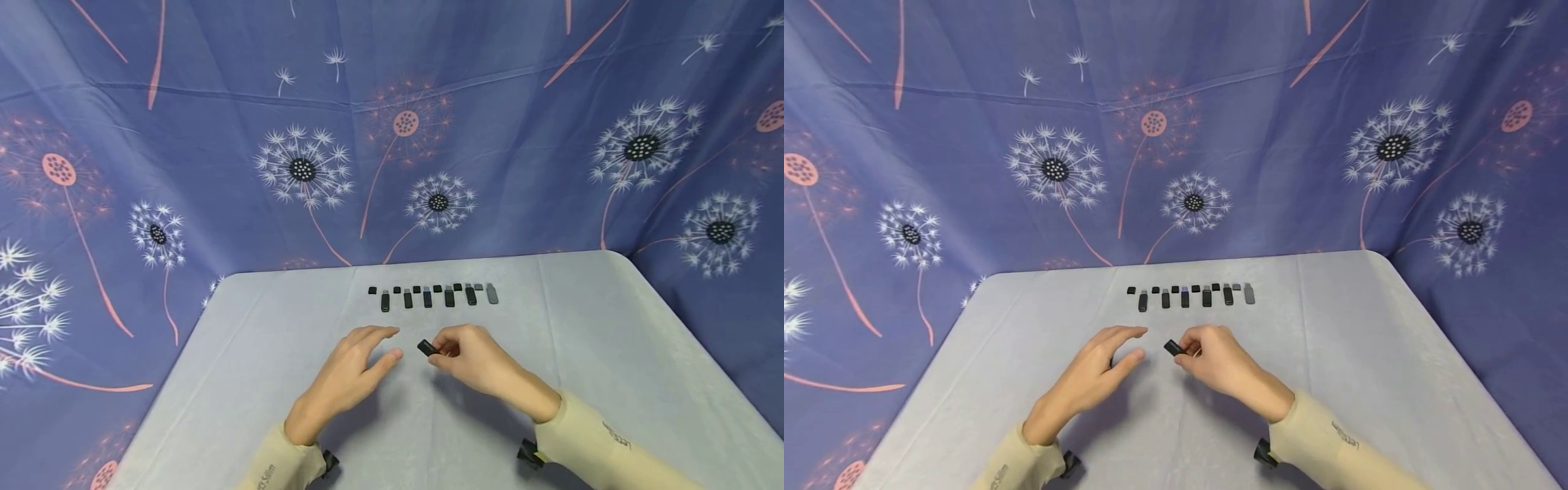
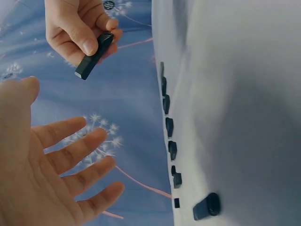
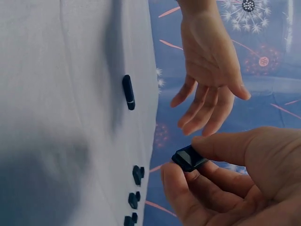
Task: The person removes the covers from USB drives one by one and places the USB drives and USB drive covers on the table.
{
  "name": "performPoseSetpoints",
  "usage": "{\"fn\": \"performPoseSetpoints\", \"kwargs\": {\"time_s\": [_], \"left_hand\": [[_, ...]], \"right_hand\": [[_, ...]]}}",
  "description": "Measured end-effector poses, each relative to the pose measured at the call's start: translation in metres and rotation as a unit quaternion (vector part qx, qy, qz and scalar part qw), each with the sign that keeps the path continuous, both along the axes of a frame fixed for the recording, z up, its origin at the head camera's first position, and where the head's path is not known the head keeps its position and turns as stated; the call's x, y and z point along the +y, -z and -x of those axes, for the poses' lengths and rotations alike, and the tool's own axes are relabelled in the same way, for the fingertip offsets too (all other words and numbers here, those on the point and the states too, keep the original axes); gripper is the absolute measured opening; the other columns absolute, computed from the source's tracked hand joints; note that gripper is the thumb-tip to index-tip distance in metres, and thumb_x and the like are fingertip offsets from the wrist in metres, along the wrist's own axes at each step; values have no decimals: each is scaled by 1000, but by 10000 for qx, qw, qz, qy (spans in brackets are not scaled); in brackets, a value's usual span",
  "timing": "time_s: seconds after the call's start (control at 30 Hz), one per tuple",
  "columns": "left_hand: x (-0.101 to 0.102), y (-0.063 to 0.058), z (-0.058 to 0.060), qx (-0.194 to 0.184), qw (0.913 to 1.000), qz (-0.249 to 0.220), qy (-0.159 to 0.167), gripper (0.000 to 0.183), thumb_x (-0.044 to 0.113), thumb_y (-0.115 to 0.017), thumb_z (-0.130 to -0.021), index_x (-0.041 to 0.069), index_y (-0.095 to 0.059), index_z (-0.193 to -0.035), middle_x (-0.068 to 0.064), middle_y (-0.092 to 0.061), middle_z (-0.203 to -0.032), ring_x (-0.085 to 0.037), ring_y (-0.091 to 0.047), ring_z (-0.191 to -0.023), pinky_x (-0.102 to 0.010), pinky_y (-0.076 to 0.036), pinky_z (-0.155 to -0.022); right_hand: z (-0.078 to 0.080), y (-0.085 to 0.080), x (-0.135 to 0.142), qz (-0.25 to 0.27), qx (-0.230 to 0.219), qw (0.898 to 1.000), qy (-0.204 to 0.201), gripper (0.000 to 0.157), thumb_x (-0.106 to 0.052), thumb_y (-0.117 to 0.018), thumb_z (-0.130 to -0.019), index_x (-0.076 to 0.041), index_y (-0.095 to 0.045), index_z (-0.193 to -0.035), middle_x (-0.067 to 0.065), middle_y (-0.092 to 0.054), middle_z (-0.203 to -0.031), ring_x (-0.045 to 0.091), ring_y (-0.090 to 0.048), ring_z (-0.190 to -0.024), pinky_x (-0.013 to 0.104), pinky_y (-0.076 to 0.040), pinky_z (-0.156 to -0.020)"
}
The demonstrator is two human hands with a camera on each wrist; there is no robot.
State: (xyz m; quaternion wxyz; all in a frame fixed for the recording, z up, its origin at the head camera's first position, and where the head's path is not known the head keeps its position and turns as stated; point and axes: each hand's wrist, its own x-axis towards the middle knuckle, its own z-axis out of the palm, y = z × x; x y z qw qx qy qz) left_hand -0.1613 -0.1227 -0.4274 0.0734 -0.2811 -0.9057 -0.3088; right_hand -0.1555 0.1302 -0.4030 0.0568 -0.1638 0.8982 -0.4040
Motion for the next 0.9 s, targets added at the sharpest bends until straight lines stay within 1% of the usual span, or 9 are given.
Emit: {"fn": "performPoseSetpoints", "kwargs": {"time_s": [0.13, 0.27, 0.43, 0.6, 0.9], "left_hand": [[4, -6, -2, 117, 9998, -109, 88, 46, 49, -52, -106, 20, -64, -140, 4, -67, -135, -17, -58, -131, -42, -47, -111], [7, -12, -5, 330, 9991, -95, 243, 46, 48, -54, -106, 19, -64, -140, 4, -67, -135, -15, -59, -130, -40, -48, -110], [10, -19, -8, 530, 9975, -111, 456, 45, 48, -55, -105, 19, -63, -140, 4, -67, -135, -14, -60, -129, -39, -51, -107], [17, -24, -9, 494, 9970, -251, 540, 44, 47, -53, -107, 22, -61, -141, 7, -66, -134, -11, -59, -129, -38, -51, -107], [27, -29, -13, 298, 9956, -511, 721, 41, 45, -54, -107, 24, -61, -141, 7, -67, -132, -11, -60, -128, -39, -52, -105]], "right_hand": [[-5, -9, 10, -25, 152, 9999, 2, 5, -17, -79, -90, -16, -75, -88, -7, -73, -83, 5, -65, -73, 24, -52, -64], [-9, -17, 16, 8, 293, 9996, -43, 4, -16, -79, -90, -15, -76, -89, -7, -73, -81, 4, -64, -73, 23, -53, -64], [-15, -24, 18, 81, 331, 9994, -38, 4, -16, -79, -91, -14, -76, -91, -7, -72, -81, 4, -64, -74, 24, -55, -66], [-21, -26, 18, 128, 299, 9994, 80, 3, -16, -78, -92, -16, -76, -95, -8, -72, -85, 4, -66, -78, 25, -58, -72], [-27, -32, 15, 430, 374, 9984, -34, 3, -17, -77, -93, -16, -76, -97, -9, -74, -89, 4, -68, -81, 26, -59, -74]]}}
